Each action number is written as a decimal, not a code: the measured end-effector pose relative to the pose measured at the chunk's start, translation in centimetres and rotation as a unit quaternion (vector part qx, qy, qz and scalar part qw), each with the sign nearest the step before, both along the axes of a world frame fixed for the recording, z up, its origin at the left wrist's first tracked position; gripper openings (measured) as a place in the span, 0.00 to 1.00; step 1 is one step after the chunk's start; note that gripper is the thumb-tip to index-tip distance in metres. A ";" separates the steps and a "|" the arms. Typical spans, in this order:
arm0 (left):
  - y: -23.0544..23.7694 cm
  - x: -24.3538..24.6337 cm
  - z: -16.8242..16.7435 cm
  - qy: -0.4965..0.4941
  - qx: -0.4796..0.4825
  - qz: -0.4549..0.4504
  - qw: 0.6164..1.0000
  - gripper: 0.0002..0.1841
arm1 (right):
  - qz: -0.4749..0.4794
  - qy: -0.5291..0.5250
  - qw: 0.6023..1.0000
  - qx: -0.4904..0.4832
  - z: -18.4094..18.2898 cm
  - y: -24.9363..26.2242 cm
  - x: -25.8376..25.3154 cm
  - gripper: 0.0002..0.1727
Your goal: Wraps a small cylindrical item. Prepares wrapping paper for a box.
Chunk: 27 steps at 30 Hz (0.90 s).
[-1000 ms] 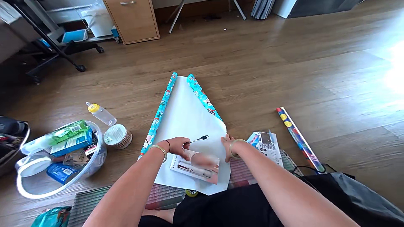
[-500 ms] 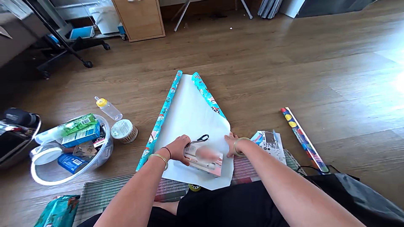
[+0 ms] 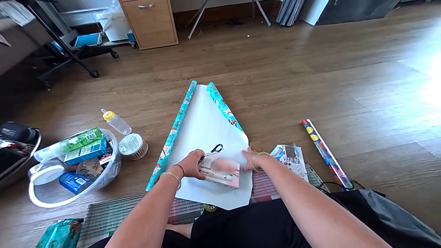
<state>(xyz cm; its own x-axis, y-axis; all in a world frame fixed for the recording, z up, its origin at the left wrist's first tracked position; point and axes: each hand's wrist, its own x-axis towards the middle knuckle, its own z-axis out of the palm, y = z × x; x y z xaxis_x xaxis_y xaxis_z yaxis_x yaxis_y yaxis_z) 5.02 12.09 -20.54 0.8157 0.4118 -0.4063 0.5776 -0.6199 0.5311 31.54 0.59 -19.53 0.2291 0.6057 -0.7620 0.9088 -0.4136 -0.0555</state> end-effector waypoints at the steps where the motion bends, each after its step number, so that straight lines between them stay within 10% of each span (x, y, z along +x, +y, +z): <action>1: 0.0 0.0 -0.1 -0.003 0.000 0.003 1.000 0.44 | -0.002 0.002 1.000 0.001 0.0 0.0 0.0 0.56; 27: 0.7 1.0 -0.7 -0.040 -0.008 0.051 0.998 0.52 | -0.015 0.006 1.000 -0.004 -0.4 0.3 0.2 0.55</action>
